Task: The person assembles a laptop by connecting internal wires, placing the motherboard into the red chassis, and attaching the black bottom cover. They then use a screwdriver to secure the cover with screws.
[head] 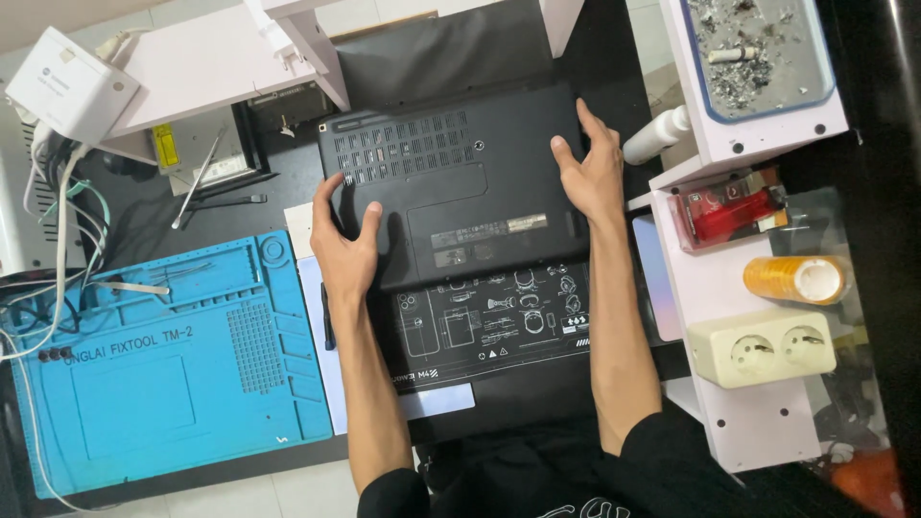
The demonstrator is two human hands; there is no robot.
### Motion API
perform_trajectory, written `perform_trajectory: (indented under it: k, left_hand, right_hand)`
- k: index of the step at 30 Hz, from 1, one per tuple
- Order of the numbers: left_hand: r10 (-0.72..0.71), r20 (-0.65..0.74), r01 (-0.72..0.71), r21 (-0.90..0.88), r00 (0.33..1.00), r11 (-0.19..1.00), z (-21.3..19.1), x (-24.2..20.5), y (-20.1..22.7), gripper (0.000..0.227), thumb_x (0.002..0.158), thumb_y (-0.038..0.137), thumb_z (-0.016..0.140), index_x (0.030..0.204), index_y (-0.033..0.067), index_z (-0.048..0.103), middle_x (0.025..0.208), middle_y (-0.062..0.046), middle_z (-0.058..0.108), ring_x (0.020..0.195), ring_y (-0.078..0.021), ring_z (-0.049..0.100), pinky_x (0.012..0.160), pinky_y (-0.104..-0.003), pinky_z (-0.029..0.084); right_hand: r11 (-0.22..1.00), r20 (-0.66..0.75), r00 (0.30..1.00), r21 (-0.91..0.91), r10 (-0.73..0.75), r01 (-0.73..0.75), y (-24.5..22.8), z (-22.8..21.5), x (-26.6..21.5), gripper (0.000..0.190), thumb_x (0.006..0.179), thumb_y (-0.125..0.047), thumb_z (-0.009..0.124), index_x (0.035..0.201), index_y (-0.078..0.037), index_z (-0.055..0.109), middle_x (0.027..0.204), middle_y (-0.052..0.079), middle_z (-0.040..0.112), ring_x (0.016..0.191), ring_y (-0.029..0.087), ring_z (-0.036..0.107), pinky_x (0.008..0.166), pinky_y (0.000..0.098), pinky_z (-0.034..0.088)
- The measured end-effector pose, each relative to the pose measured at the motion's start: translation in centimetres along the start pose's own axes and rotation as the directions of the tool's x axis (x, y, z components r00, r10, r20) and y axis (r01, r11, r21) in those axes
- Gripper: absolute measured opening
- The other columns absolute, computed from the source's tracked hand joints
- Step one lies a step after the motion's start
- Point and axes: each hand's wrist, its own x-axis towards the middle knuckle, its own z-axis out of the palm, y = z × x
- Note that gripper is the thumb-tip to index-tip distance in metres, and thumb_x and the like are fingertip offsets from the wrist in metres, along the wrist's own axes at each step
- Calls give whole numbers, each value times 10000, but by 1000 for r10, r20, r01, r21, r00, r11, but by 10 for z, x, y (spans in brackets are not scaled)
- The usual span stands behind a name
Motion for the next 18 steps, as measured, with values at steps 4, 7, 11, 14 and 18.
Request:
perform_trajectory:
  k: [4,7,11,14,18]
  left_hand:
    - [-4,-3,4,33,1000,999,1,-1,0,557,872,137,769,1387,39,581,1503,-254,545,1454,-389,483,1213,-438,342]
    - [-13,-12,14,52,1000,999,3,0,1,558,866,144,767,1383,47,582,1511,-253,539,1452,-393,480,1212,-440,345]
    - [-3,-30,6,81,1000,997,5,-2,-5,544,874,139,764,1378,47,581,1523,-255,523,1452,-402,473,1213,-447,344]
    - [-34,-36,34,10,999,999,5,-4,3,530,892,135,737,1389,47,573,1531,-247,522,1453,-397,483,1213,-441,351]
    - [-36,-34,37,32,999,999,6,-4,1,526,895,132,732,1388,46,572,1526,-247,529,1450,-399,490,1214,-442,353]
  right_hand:
    - [1000,9,1000,-3,28,-28,-4,-2,-1,630,933,-168,771,1500,-46,527,1410,205,619,1286,351,563,1109,413,446]
    - [1000,6,1000,12,23,-23,-4,-2,-1,628,936,-177,773,1500,-53,528,1398,212,623,1268,346,578,1091,409,463]
    - [997,-3,997,11,82,-82,-8,-4,-3,619,929,-212,784,1490,-92,551,1321,232,624,1227,350,624,1062,416,494]
    - [991,18,991,-13,136,-135,-16,-7,-3,616,937,-229,779,1495,-110,547,1331,239,602,1248,374,599,1058,446,457]
    - [988,28,988,-20,151,-150,-20,-10,-3,625,927,-248,781,1495,-126,551,1311,235,622,1242,373,615,1072,446,469]
